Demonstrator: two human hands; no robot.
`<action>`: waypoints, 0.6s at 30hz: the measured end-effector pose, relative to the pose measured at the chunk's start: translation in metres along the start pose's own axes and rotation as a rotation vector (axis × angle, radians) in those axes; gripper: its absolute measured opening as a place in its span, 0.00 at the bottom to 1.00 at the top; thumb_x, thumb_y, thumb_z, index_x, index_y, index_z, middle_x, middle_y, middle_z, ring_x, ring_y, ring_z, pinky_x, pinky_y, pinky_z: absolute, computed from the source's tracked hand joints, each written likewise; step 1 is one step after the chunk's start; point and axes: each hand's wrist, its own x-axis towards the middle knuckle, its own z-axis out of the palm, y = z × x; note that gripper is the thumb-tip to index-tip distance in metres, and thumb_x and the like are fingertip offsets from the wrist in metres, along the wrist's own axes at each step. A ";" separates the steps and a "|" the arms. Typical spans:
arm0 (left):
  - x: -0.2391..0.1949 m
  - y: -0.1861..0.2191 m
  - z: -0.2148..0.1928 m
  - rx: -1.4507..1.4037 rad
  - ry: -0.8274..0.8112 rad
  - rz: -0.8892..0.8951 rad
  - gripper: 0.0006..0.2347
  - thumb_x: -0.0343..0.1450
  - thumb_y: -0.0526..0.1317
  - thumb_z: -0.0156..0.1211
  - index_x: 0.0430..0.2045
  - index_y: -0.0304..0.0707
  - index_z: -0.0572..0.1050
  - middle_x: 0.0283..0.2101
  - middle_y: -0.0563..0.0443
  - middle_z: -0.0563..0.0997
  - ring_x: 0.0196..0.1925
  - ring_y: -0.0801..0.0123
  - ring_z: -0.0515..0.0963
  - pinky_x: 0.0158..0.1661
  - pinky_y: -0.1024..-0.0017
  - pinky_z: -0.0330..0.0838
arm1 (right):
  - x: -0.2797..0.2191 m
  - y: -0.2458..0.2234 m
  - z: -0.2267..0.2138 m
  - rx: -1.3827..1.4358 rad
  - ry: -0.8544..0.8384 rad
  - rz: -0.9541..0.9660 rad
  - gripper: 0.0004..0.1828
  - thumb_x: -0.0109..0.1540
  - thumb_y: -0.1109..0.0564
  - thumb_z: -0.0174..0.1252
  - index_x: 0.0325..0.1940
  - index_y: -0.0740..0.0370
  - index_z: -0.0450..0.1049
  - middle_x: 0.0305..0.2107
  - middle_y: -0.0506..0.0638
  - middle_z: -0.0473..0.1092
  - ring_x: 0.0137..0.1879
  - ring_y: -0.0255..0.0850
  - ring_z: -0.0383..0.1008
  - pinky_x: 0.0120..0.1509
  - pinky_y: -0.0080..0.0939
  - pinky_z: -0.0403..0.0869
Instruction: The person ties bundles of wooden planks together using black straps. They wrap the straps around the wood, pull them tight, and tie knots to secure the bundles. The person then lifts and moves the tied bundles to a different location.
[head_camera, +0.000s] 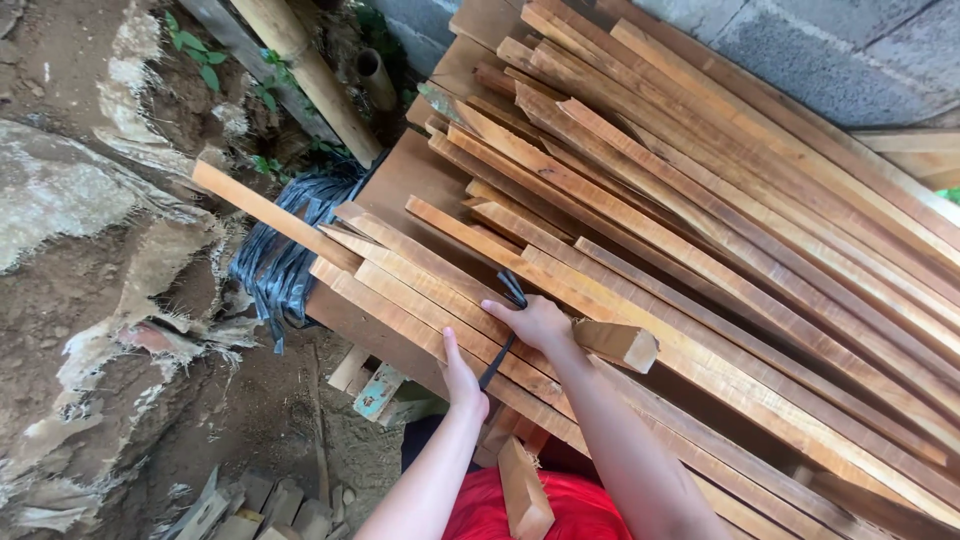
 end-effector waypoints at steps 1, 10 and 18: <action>0.001 -0.003 -0.007 -0.006 0.006 0.000 0.41 0.67 0.65 0.53 0.73 0.43 0.52 0.73 0.47 0.60 0.73 0.58 0.62 0.68 0.56 0.57 | -0.009 -0.002 0.001 -0.006 -0.005 -0.002 0.53 0.47 0.11 0.54 0.45 0.61 0.83 0.42 0.60 0.79 0.51 0.53 0.79 0.57 0.50 0.75; 0.038 0.016 -0.052 0.515 -0.125 -0.066 0.44 0.67 0.72 0.48 0.70 0.34 0.56 0.67 0.43 0.67 0.66 0.61 0.69 0.63 0.60 0.64 | -0.043 -0.013 0.021 -0.125 0.312 -0.047 0.45 0.55 0.15 0.49 0.57 0.50 0.75 0.41 0.59 0.79 0.49 0.54 0.80 0.52 0.53 0.78; 0.085 0.059 -0.138 0.741 -0.285 0.164 0.24 0.70 0.58 0.56 0.51 0.39 0.75 0.44 0.54 0.83 0.42 0.71 0.81 0.42 0.70 0.72 | -0.050 -0.045 0.044 0.006 0.965 -0.844 0.23 0.60 0.46 0.65 0.53 0.61 0.74 0.48 0.60 0.75 0.53 0.57 0.75 0.56 0.51 0.75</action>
